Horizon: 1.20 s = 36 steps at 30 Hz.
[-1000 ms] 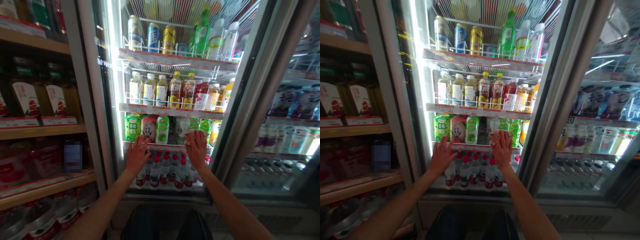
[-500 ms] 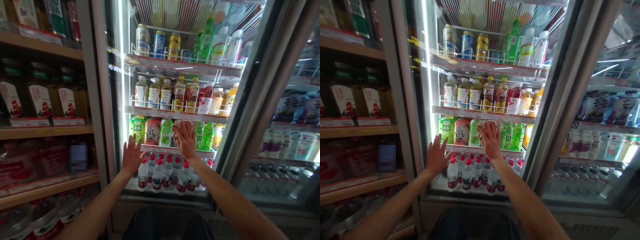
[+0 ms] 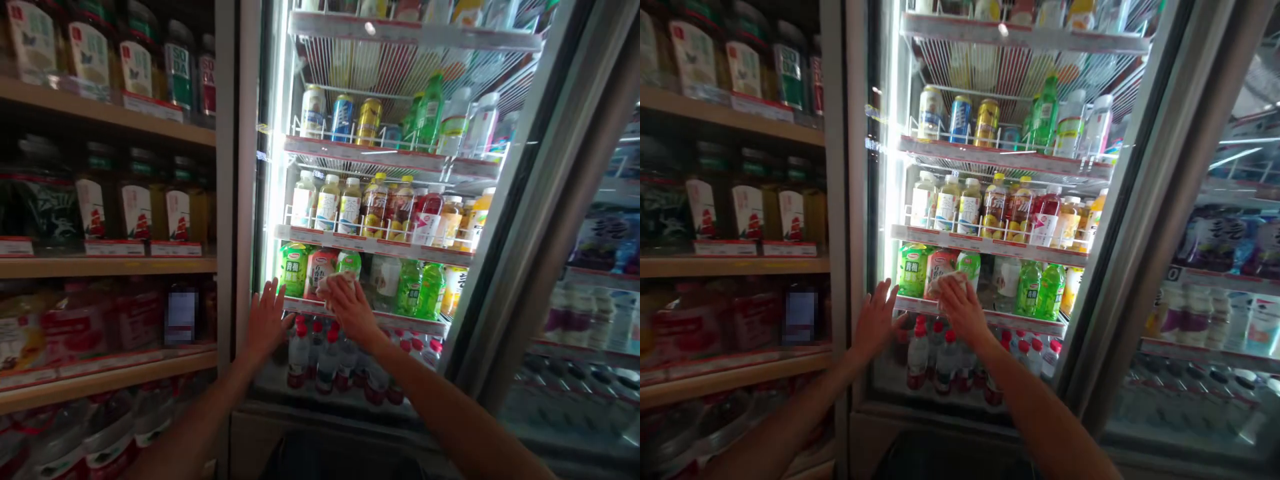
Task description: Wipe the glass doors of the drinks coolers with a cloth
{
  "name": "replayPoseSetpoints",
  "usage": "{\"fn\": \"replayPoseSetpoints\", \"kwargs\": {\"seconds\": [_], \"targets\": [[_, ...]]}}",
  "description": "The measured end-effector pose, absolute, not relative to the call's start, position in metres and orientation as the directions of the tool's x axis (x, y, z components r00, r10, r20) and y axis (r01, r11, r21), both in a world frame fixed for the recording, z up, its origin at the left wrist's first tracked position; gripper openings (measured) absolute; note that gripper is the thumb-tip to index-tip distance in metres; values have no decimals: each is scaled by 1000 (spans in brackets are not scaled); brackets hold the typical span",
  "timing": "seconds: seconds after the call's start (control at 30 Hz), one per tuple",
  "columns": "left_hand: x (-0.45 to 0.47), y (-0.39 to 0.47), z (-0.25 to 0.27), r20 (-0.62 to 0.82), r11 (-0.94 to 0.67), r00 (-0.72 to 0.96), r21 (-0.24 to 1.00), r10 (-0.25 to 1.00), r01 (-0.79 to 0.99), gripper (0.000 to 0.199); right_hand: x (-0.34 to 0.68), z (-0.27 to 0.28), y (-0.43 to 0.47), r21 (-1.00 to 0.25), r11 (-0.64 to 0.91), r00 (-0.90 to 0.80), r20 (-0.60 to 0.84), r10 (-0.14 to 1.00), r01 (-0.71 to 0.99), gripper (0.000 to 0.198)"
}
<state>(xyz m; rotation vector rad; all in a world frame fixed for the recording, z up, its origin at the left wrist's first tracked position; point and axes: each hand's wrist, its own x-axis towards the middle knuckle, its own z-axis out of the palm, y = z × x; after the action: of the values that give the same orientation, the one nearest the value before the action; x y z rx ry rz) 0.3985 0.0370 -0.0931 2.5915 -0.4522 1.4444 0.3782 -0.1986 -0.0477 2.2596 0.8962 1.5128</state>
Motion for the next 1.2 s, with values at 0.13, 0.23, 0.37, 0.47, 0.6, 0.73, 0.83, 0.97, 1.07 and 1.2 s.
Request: {"fn": "replayPoseSetpoints", "kwargs": {"seconds": [0.13,0.23,0.37,0.47,0.6,0.73,0.83,0.97,1.07,1.2], "targets": [[402,52,-99,851,-958,495,-35,-179,-285,54,384,-59,-183,625,-659,210,639,740,419,42],[406,65,-101,855,-967,502,0,-133,-256,56,392,-37,-168,539,-756,230,735,637,370,44],[409,79,-105,845,-962,509,-20,-162,-273,55,395,-42,-152,578,-716,215,699,682,391,45],[407,91,-105,849,-968,508,-11,-142,-252,56,398,-56,-139,668,-583,167,580,797,462,39],[406,110,-99,854,-975,508,7,-110,-222,60,414,-30,-106,604,-655,185,655,732,454,42],[406,126,-93,860,-977,499,4,-105,-213,62,424,-17,-79,551,-695,168,715,678,462,41],[408,136,-92,879,-974,464,0,-107,-225,61,425,-34,-71,639,-550,125,584,802,538,35],[413,144,-81,901,-972,419,-10,-110,-234,61,436,-11,-60,634,-554,105,602,792,540,34],[415,142,-63,927,-971,361,-18,-105,-236,61,444,27,-53,552,-680,85,743,664,482,36],[413,130,-32,953,-959,275,-47,-126,-279,61,441,37,-57,634,-609,20,685,728,476,34]]}}
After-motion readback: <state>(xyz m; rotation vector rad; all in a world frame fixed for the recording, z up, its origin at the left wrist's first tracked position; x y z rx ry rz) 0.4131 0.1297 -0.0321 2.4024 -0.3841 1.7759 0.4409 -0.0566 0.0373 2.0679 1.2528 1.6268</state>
